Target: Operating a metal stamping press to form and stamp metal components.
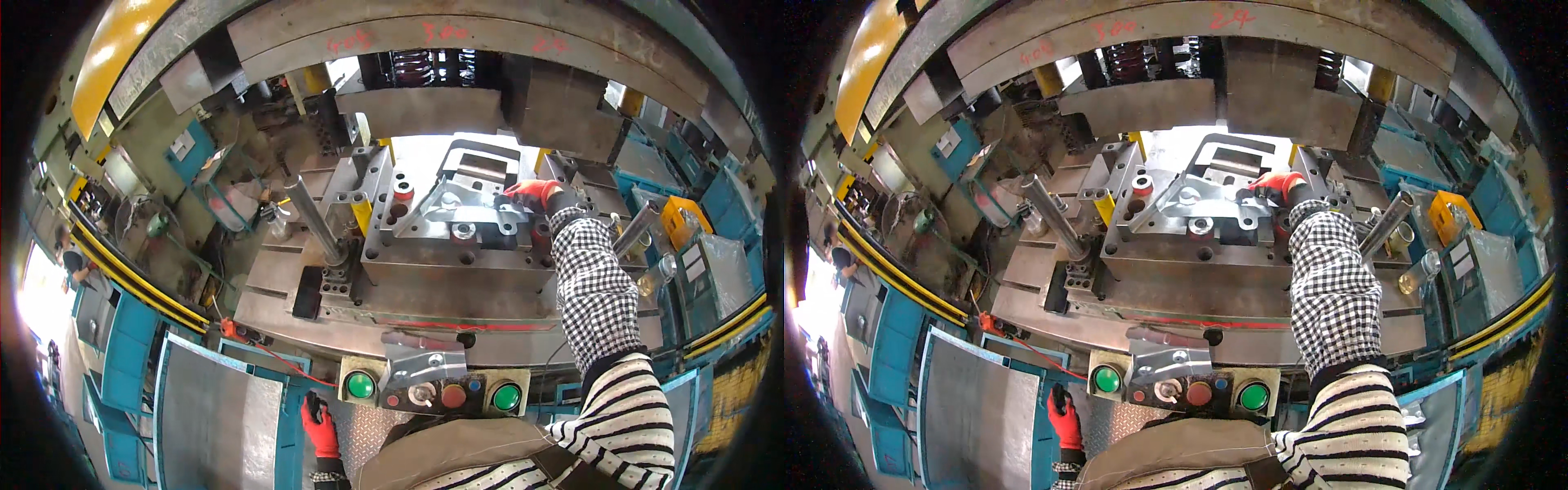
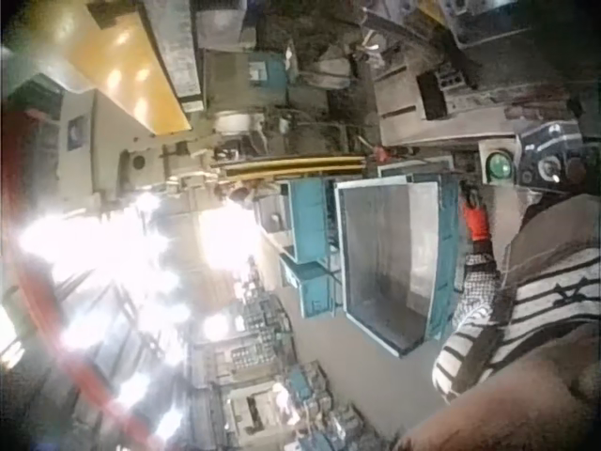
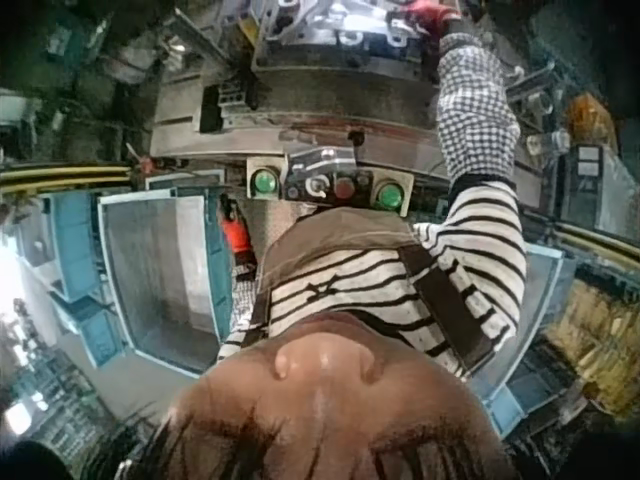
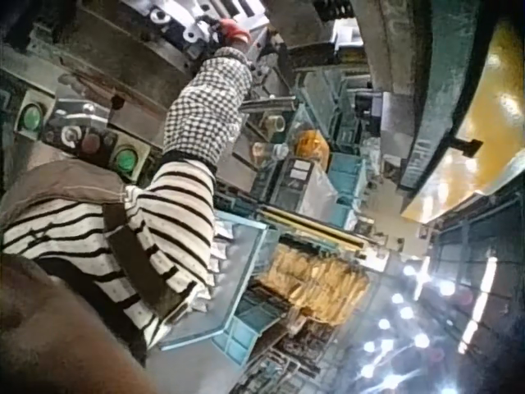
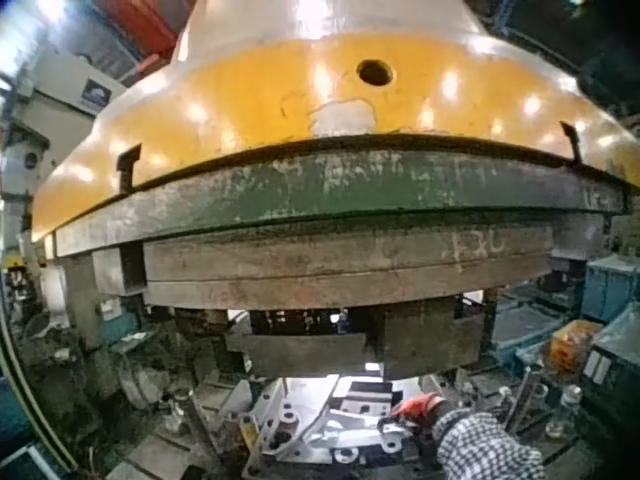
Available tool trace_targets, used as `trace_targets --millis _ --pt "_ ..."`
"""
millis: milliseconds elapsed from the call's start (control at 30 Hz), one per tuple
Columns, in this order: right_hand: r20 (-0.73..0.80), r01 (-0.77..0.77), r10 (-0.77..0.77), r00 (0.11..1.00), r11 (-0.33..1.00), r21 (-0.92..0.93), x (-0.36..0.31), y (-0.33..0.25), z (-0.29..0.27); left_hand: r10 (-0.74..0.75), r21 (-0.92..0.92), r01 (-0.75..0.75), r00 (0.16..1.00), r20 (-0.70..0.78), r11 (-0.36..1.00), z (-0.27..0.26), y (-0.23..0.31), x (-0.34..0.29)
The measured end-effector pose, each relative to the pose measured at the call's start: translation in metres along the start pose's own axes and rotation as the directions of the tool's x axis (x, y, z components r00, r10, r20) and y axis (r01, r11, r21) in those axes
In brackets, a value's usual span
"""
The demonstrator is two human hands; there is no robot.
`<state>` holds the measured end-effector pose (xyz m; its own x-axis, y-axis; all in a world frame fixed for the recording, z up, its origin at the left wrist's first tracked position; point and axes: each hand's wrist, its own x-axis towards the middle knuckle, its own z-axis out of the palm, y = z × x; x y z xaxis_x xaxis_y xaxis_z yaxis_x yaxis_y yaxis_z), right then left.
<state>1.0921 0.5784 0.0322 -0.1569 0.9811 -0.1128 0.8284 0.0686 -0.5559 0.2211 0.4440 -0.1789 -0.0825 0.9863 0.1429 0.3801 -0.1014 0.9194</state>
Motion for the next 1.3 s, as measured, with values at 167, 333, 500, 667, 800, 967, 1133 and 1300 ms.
trace_targets --millis 167,333,500,667,800,967,1133,1300 --pt "-0.096 -0.366 0.375 0.922 0.925 0.101 0.008 -0.042 0.017 0.012 -0.093 -0.011 1.000 0.007 0.996 0.019 -0.001 0.021" --pt "-0.132 -0.525 0.538 0.832 0.842 0.123 0.022 -0.068 0.028 0.162 0.000 -0.162 0.982 0.095 0.987 0.052 0.016 0.050" --pt "-0.384 -0.661 0.607 0.695 0.750 -0.010 0.011 -0.075 0.044 0.177 -0.063 -0.166 0.957 0.230 0.984 0.100 0.036 0.060" --pt "-0.841 -0.409 0.110 0.530 0.902 -0.140 -0.024 -0.203 0.064 0.173 0.056 -0.189 0.961 0.217 0.980 0.087 0.019 0.059" --pt "-0.365 -0.015 0.078 0.928 0.985 0.173 -0.162 -0.277 0.108 0.189 0.197 -0.220 0.968 0.168 0.955 0.088 -0.023 0.072" --pt "0.110 -0.331 0.312 0.944 0.891 0.310 -0.320 -0.230 0.267 -0.299 -0.001 0.335 0.843 0.447 0.942 0.064 -0.093 0.091" --pt "-0.266 -0.335 0.589 0.763 0.712 0.616 -0.357 -0.172 0.477 -0.350 -0.005 0.441 0.719 0.600 0.897 0.076 -0.106 0.071" --pt "-0.384 -0.381 0.712 0.588 0.663 0.644 -0.348 -0.164 0.544 -0.355 0.156 0.319 0.822 0.445 0.935 0.084 -0.097 0.069"
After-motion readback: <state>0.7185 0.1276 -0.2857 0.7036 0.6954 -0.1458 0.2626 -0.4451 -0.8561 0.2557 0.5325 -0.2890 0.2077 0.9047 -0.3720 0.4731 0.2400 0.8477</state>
